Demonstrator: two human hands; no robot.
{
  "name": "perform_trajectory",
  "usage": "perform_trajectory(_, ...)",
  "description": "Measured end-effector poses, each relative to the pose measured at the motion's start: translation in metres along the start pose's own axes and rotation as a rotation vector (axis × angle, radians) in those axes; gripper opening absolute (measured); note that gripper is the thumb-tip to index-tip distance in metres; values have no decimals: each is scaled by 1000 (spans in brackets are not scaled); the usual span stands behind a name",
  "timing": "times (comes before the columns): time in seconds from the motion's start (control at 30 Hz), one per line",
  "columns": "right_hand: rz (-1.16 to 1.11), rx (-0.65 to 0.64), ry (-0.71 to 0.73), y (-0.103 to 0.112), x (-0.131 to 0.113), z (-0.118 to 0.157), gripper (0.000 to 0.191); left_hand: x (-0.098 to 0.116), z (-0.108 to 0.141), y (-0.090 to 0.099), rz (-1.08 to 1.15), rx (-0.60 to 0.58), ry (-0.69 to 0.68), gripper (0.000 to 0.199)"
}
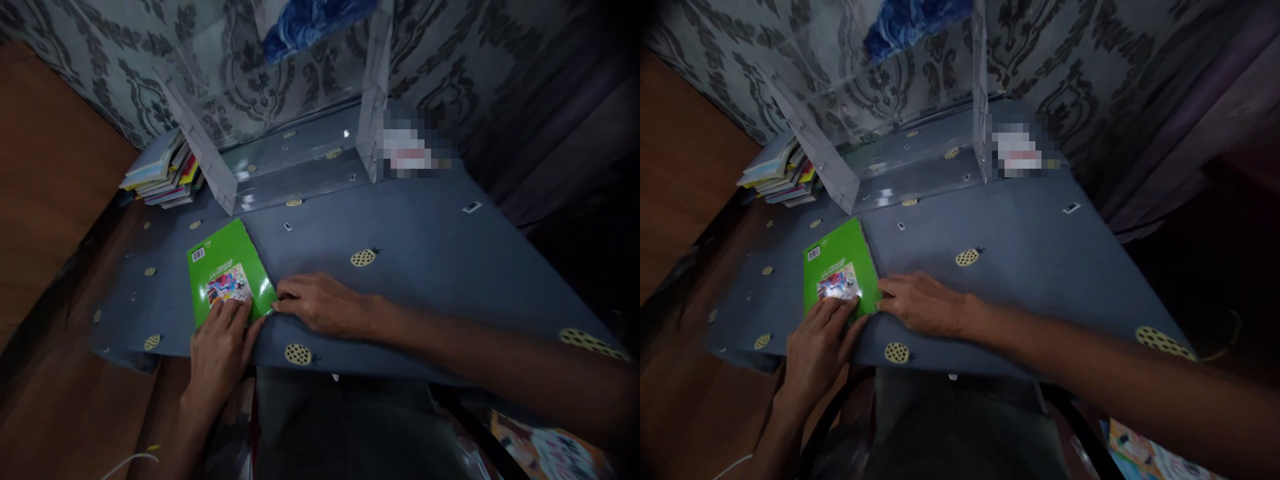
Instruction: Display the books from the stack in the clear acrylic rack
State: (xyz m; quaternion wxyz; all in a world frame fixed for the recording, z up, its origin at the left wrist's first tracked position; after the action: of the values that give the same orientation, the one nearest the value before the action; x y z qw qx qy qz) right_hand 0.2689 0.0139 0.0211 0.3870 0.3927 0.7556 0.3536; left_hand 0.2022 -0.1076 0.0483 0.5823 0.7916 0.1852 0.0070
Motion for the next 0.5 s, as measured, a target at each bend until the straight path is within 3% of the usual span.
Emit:
perform_trajectory(0.13,-2,-24,-19,0,-3,1,20,-8,6,-16,58,35,30,47)
perform_trajectory(0.27,-23,-52,-21,-4,-19,0,16,-22,19,-23,138,-2,20,56)
perform_trajectory(0.4,-7,-74,140,-22,-57,-10,14,-43,30,-13,277,-92,-24,43)
perform_trajectory(0.5,30,-21,203,-39,-79,-30,20,-61,31,-6,381,-157,22,28)
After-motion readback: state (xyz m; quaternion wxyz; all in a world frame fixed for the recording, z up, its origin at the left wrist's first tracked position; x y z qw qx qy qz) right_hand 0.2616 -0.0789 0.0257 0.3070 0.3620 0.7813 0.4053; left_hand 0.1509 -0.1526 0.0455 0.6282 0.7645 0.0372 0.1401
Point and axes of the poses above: each hand's wrist, its own z-axis away from the middle knuckle, its own y-axis out of the back of the hand, x = y × z, the point moved 7 cm from there along -z, towards the middle knuckle, and after that the axes turned 1 degree about x, right-handed, at the moved point
